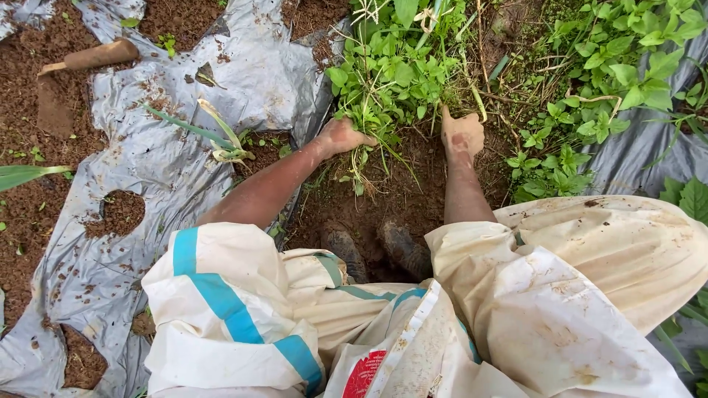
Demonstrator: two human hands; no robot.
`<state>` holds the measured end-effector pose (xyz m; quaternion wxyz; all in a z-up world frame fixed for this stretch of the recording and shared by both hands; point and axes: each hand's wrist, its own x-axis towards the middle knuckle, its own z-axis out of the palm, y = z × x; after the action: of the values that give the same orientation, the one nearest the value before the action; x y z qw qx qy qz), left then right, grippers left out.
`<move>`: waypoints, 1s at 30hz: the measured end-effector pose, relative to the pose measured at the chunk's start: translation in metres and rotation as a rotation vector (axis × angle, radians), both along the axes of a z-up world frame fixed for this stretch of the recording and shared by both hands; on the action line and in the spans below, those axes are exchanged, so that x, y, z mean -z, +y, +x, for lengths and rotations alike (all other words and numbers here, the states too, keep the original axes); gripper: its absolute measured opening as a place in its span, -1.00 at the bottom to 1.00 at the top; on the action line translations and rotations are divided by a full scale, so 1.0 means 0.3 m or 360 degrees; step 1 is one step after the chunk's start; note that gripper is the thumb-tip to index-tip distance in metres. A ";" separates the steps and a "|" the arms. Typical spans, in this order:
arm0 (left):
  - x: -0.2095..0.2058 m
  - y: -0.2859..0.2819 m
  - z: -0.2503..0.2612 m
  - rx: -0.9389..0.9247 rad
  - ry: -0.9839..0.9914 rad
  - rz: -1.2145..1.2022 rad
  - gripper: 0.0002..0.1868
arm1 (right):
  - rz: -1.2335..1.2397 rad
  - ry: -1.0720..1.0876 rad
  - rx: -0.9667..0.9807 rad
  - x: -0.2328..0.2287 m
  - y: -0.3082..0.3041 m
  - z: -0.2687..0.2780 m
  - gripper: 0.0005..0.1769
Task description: Using a hand hoe to loosen soil and pulling weeds from a garden bed covered in plastic mulch.
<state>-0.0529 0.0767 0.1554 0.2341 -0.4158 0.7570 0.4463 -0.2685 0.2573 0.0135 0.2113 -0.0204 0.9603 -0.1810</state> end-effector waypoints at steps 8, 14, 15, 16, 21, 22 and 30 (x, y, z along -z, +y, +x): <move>-0.008 0.009 -0.005 0.0013 -0.0011 -0.0040 0.03 | 0.0268 0.0081 -0.0639 0.087 -0.063 -0.123 -0.48; 0.040 -0.003 0.018 -0.0043 0.0036 -0.0037 -0.02 | -0.0039 -0.0034 -0.0179 0.240 -0.029 -0.051 -0.55; 0.034 -0.015 0.020 -0.0052 0.0039 -0.0045 -0.02 | -0.0047 -0.0031 -0.0188 0.219 -0.029 -0.049 -0.55; 0.033 -0.018 0.024 -0.0080 0.0053 -0.0010 -0.03 | -0.0087 0.0020 0.0026 0.202 -0.013 -0.040 -0.58; -0.001 -0.020 0.020 -0.0045 0.0031 -0.0023 -0.05 | -0.0187 0.0295 0.0713 0.055 0.024 -0.023 -0.69; -0.004 -0.022 0.015 -0.0062 0.0034 -0.0002 -0.10 | -0.0489 0.0562 0.0636 -0.035 0.046 -0.019 -0.58; 0.042 -0.012 -0.024 0.0041 -0.0038 -0.0003 -0.06 | -0.0109 0.0102 -0.0135 0.030 -0.052 -0.128 -0.46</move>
<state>-0.0601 0.0732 0.1428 0.2486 -0.4115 0.7599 0.4376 -0.3070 0.2416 0.0044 0.1870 -0.0741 0.9581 -0.2040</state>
